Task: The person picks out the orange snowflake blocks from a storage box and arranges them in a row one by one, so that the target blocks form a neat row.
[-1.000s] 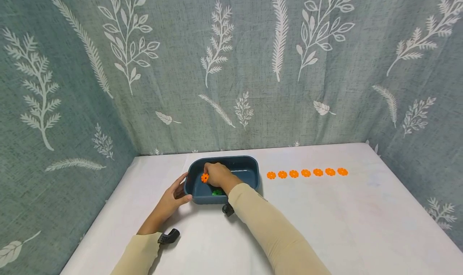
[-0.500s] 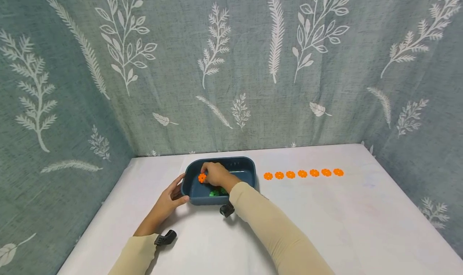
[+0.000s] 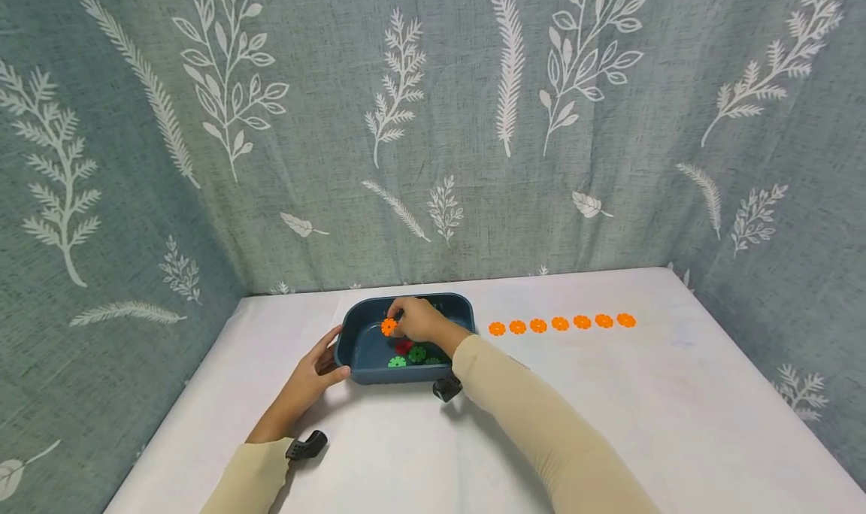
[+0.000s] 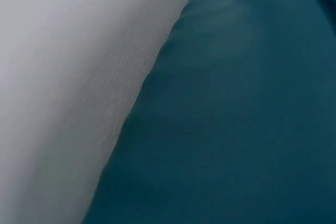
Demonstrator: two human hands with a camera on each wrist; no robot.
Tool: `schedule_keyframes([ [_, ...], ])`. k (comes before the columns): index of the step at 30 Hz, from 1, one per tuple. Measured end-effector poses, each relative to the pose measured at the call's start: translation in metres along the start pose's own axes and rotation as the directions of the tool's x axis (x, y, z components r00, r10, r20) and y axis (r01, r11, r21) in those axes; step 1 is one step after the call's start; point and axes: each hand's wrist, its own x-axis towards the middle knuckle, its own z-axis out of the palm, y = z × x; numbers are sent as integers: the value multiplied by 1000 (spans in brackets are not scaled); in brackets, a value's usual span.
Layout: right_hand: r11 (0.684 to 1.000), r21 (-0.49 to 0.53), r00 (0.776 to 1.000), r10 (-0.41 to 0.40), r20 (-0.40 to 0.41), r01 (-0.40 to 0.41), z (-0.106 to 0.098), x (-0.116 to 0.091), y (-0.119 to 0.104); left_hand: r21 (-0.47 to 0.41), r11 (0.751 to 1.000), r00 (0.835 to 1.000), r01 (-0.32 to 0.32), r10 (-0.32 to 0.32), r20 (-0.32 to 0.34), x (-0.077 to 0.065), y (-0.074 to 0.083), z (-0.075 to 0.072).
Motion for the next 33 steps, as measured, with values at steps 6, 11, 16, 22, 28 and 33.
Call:
schedule_keyframes([
  [6, 1000, 0, 1000, 2, 12, -2, -12, -11, 5, 13, 1000, 1000, 7, -7, 3, -10, 20, -1],
  [11, 999, 46, 999, 4, 42, -6, -23, -20, 4, 23, 1000, 1000, -20, 20, 13, -17, 30, -3],
  [16, 999, 49, 999, 2, 41, -4, -35, -29, 8, 5, 999, 999, -36, 36, 24, -17, 30, -3],
  [22, 998, 57, 1000, 16, 26, -17, -52, -39, 21, 18, 999, 999, -39, 38, 30, -17, 33, -3],
  [28, 997, 69, 1000, 23, 5, -23, -71, -54, 33, 20, 1000, 1000, -24, 24, 9, -14, 30, -1],
  [33, 993, 100, 998, 56, 14, -57, -84, -66, 42, 17, 1000, 1000, -13, 13, -12, -5, 10, 1],
])
